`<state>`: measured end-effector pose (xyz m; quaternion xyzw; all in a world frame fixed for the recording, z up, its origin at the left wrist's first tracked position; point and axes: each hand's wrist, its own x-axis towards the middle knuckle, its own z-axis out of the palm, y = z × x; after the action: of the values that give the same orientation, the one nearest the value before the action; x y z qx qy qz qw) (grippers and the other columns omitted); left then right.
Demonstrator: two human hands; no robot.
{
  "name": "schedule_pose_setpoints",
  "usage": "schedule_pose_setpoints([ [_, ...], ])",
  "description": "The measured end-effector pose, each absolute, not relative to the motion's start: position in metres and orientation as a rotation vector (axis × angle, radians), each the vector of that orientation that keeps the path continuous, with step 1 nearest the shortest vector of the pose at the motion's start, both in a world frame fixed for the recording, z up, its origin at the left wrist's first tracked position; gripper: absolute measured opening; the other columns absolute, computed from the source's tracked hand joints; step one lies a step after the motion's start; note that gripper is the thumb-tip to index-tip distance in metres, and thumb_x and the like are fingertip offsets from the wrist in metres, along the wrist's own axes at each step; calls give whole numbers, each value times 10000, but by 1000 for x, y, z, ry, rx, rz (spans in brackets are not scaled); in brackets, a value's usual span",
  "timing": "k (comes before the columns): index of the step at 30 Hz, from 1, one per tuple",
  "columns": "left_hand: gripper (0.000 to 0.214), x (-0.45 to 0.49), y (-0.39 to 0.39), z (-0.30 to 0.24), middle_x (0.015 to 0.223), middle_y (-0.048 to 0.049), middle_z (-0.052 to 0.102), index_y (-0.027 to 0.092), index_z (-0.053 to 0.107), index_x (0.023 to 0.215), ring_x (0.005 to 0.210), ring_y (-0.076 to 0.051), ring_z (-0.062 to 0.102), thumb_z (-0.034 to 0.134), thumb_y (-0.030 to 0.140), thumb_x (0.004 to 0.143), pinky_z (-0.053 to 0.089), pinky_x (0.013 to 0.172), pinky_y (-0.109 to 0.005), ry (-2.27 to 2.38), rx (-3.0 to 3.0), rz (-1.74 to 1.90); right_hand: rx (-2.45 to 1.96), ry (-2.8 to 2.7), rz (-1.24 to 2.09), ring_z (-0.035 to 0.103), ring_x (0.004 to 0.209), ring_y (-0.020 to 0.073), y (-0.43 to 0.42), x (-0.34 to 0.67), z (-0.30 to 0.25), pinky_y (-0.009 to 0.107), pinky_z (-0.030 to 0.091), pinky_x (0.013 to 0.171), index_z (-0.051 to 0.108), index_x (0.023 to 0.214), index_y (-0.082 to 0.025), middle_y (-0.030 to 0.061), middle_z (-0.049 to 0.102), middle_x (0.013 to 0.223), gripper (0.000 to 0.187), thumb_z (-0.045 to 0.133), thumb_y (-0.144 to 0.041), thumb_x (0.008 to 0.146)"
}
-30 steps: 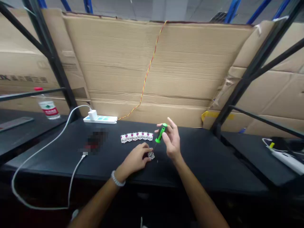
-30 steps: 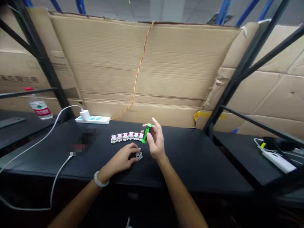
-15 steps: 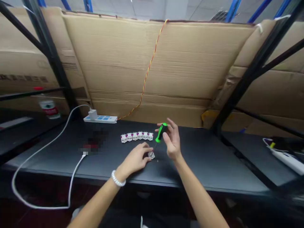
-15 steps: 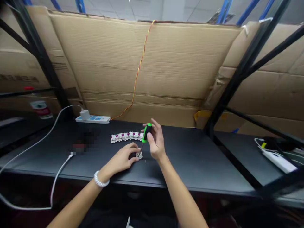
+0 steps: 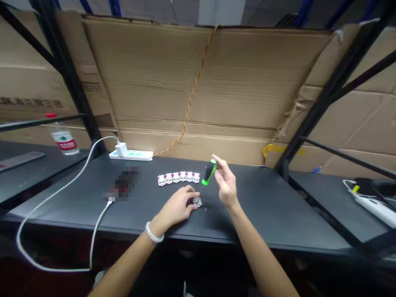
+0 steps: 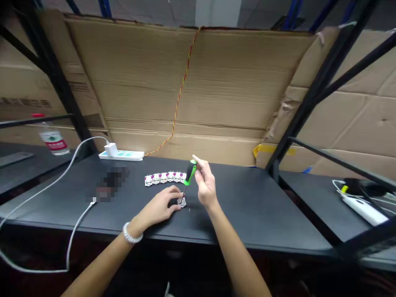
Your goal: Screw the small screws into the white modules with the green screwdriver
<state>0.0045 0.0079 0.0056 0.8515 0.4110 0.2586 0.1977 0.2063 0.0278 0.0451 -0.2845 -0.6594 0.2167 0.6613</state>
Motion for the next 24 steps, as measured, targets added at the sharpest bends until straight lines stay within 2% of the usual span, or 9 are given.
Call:
schedule_pose_setpoints([
  [2, 325, 5, 7, 6, 1240, -76, 688, 218, 761, 1243, 1186, -269, 647, 719, 166, 925, 487, 1126, -383, 1149, 2381, 721, -634, -1482, 476, 666, 1075, 245, 27, 206, 45, 411, 574, 954, 649, 1393, -264, 95, 671, 1210, 407, 560, -439, 1037],
  [7, 331, 5, 7, 7, 1228, -72, 692, 229, 763, 1241, 1170, -271, 647, 717, 166, 919, 495, 1107, -386, 1142, 2387, 718, -707, -1396, 301, 629, 955, 214, 30, 203, 45, 368, 576, 852, 715, 1232, -268, 67, 624, 1103, 394, 815, -393, 871],
  [10, 324, 4, 8, 7, 1242, -76, 690, 229, 765, 1243, 1171, -273, 649, 716, 184, 926, 492, 1112, -390, 1148, 2382, 721, -695, -1415, 360, 647, 954, 211, 30, 204, 45, 360, 575, 845, 702, 1297, -265, 69, 644, 1110, 380, 738, -386, 938],
  [14, 323, 4, 7, 7, 1232, -74, 692, 235, 766, 1235, 1169, -273, 649, 715, 176, 921, 497, 1109, -393, 1153, 2385, 721, -618, -1457, 522, 706, 983, 231, 27, 204, 43, 423, 593, 932, 608, 1436, -276, 87, 694, 1188, 422, 570, -411, 1038],
  [20, 339, 5, 7, 6, 1239, -72, 688, 230, 764, 1241, 1167, -270, 653, 729, 168, 910, 496, 1113, -388, 1152, 2374, 722, -701, -1455, 320, 649, 980, 229, 28, 205, 42, 404, 588, 896, 694, 1286, -274, 73, 643, 1136, 424, 794, -390, 891],
  [24, 341, 5, 8, 6, 1236, -74, 687, 228, 762, 1249, 1166, -271, 654, 728, 165, 916, 500, 1104, -383, 1153, 2380, 720, -674, -1475, 439, 680, 972, 236, 27, 205, 43, 430, 597, 912, 602, 1444, -277, 90, 681, 1163, 477, 649, -425, 994],
])
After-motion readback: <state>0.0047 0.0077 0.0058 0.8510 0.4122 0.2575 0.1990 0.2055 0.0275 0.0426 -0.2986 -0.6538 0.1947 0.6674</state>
